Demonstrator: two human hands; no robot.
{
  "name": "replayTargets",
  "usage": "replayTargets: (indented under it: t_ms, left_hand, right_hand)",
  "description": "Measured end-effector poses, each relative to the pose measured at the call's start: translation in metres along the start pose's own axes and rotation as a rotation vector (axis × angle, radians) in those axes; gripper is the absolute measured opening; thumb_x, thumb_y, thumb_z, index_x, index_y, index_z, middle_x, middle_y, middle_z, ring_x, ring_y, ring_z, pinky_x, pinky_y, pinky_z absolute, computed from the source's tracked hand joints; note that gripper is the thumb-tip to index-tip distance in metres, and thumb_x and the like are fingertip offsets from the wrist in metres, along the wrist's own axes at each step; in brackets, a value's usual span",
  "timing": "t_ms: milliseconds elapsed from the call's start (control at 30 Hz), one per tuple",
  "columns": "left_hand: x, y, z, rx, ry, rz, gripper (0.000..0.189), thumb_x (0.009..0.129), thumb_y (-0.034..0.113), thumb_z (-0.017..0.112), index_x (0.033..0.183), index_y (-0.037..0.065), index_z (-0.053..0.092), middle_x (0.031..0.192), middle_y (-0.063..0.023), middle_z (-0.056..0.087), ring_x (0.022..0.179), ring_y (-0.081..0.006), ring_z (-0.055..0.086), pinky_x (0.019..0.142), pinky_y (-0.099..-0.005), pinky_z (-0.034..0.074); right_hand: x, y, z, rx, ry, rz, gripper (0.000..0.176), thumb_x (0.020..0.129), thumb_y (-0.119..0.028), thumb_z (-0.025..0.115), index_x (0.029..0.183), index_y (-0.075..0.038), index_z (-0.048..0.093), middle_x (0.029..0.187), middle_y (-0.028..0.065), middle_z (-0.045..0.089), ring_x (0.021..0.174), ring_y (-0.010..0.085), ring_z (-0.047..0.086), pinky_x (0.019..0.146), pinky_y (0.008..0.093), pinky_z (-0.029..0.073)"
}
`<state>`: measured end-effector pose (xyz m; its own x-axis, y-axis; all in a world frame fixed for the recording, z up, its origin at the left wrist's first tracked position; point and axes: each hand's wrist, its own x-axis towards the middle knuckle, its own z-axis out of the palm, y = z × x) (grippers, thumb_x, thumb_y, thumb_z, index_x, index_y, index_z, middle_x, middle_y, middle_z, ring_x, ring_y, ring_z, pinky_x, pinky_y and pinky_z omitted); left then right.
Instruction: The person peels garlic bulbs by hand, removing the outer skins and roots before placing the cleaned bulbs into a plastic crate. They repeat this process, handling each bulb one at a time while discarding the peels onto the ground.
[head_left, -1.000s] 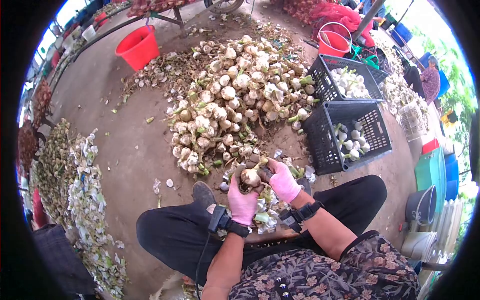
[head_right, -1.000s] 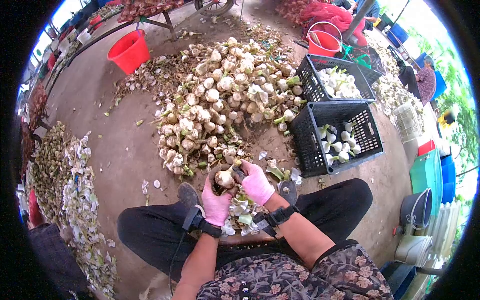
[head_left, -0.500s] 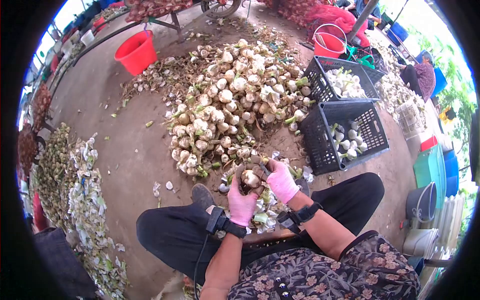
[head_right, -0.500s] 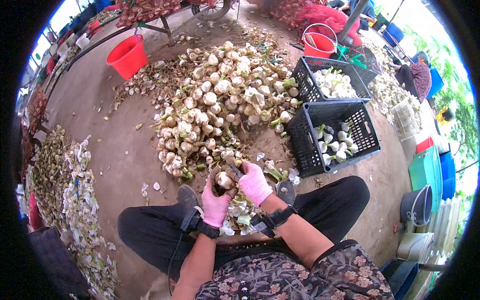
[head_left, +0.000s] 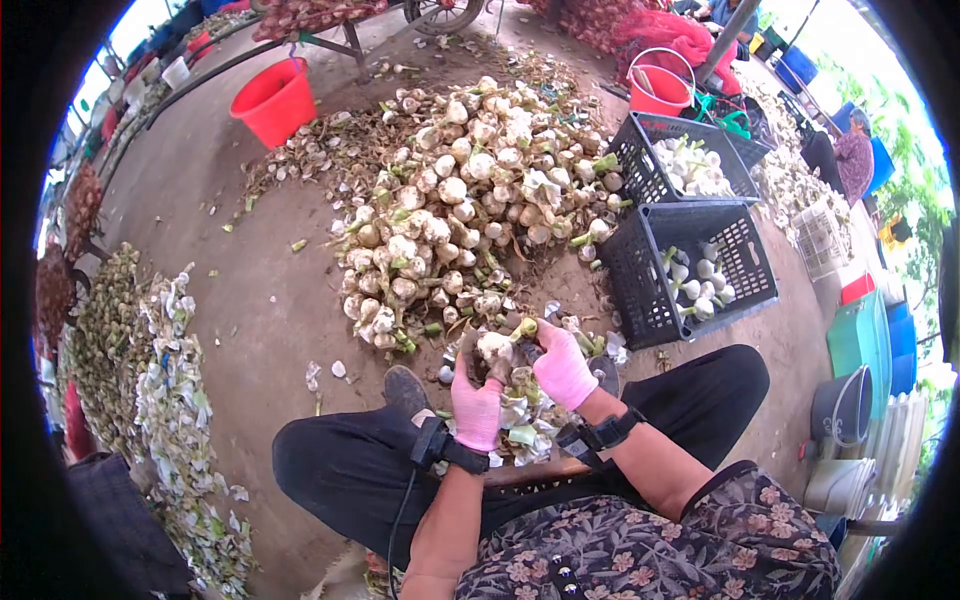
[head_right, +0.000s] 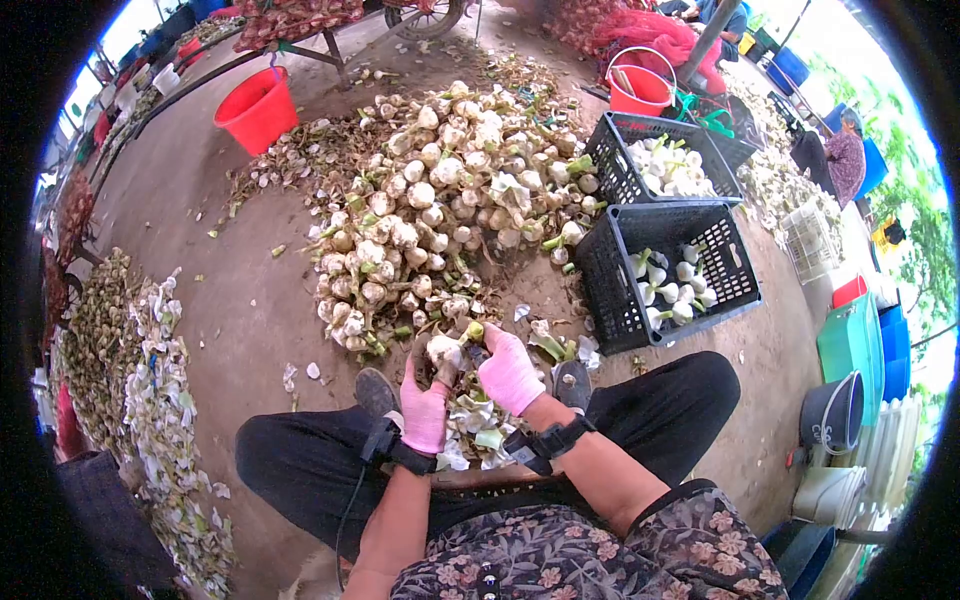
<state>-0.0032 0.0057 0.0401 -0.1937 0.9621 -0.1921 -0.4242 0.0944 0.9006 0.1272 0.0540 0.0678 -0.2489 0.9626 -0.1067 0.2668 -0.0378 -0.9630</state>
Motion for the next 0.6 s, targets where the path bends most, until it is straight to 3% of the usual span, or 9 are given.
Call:
replayTargets:
  t_ms: [67,133,200,267,333,367,467,500,600]
  left_hand:
    - [0.002,-0.007,-0.003,0.072,0.033,0.064,0.045,0.09,0.007,0.056,0.132,0.0,0.041,0.12,-0.0082,0.054,0.105,-0.0151,0.054,0.092,-0.0267,0.043]
    - [0.012,-0.027,-0.022,0.035,0.042,-0.041,0.039,0.097,0.022,0.047,0.126,-0.004,0.047,0.115,-0.0093,0.056,0.101,-0.0147,0.055,0.088,-0.0261,0.044]
    - [0.021,-0.04,-0.041,-0.173,0.034,-0.279,0.037,0.098,0.022,0.045,0.123,-0.005,0.049,0.112,-0.0096,0.058,0.099,-0.0148,0.055,0.086,-0.0266,0.044]
    - [0.021,-0.049,-0.041,-0.132,0.094,-0.23,0.03,0.097,0.017,0.044,0.117,-0.004,0.053,0.109,-0.0088,0.059,0.096,-0.0149,0.056,0.085,-0.0268,0.045]
    - [0.017,-0.052,-0.034,0.056,0.098,-0.023,0.026,0.097,0.016,0.043,0.112,-0.003,0.053,0.105,-0.0087,0.059,0.092,-0.0148,0.056,0.085,-0.0274,0.045]
    - [0.011,-0.033,-0.02,0.032,0.104,-0.031,0.026,0.091,0.013,0.055,0.112,-0.001,0.053,0.106,-0.0097,0.058,0.093,-0.0145,0.056,0.086,-0.0282,0.045]
    - [-0.003,-0.013,0.005,0.301,0.028,0.11,0.038,0.081,0.007,0.068,0.115,0.0,0.052,0.107,-0.0104,0.058,0.097,-0.0151,0.056,0.086,-0.0285,0.045]
    - [-0.003,-0.002,0.008,0.237,0.003,-0.002,0.052,0.072,0.001,0.075,0.118,0.001,0.05,0.11,-0.0104,0.058,0.099,-0.0154,0.056,0.085,-0.0275,0.046]
    - [-0.001,0.009,0.007,0.182,-0.099,-0.159,0.054,0.072,-0.001,0.073,0.12,0.001,0.048,0.111,-0.0095,0.057,0.099,-0.0148,0.057,0.084,-0.0263,0.047]
  right_hand:
    - [0.002,0.018,0.002,-0.216,0.049,0.015,0.048,0.071,0.014,0.039,0.115,0.004,0.056,0.103,0.0177,0.065,0.097,0.0204,0.062,0.086,0.0287,0.046]
    - [-0.005,0.014,0.003,-0.273,0.059,-0.043,0.046,0.07,0.013,0.039,0.111,0.005,0.057,0.097,0.0196,0.065,0.093,0.0226,0.063,0.082,0.0294,0.046]
    - [-0.014,0.004,0.001,-0.333,0.071,-0.101,0.043,0.069,0.012,0.039,0.107,0.005,0.058,0.092,0.0215,0.065,0.088,0.0247,0.064,0.078,0.0302,0.047]
    - [-0.02,-0.006,-0.004,-0.434,-0.024,0.004,0.039,0.067,0.011,0.041,0.101,0.006,0.058,0.087,0.024,0.063,0.084,0.0283,0.063,0.073,0.032,0.046]
    - [-0.019,-0.006,-0.006,-0.369,0.008,0.011,0.039,0.067,0.01,0.042,0.102,0.007,0.058,0.086,0.0242,0.063,0.083,0.0303,0.063,0.073,0.0331,0.046]
    - [-0.018,-0.005,-0.008,-0.307,0.04,0.015,0.039,0.066,0.009,0.043,0.103,0.007,0.057,0.085,0.0245,0.062,0.082,0.0323,0.062,0.072,0.0342,0.046]
    - [-0.018,0.005,-0.009,-0.35,0.137,-0.049,0.041,0.066,0.007,0.047,0.106,0.007,0.056,0.085,0.0254,0.062,0.084,0.0374,0.06,0.073,0.0381,0.046]
    - [-0.017,0.005,-0.009,-0.377,0.119,-0.019,0.041,0.069,0.003,0.049,0.11,0.004,0.056,0.092,0.0261,0.061,0.091,0.0384,0.059,0.078,0.0402,0.046]
    - [-0.011,0.007,-0.007,-0.463,0.129,0.026,0.042,0.072,-0.001,0.051,0.113,0.001,0.055,0.097,0.0256,0.061,0.096,0.0401,0.058,0.083,0.0434,0.046]
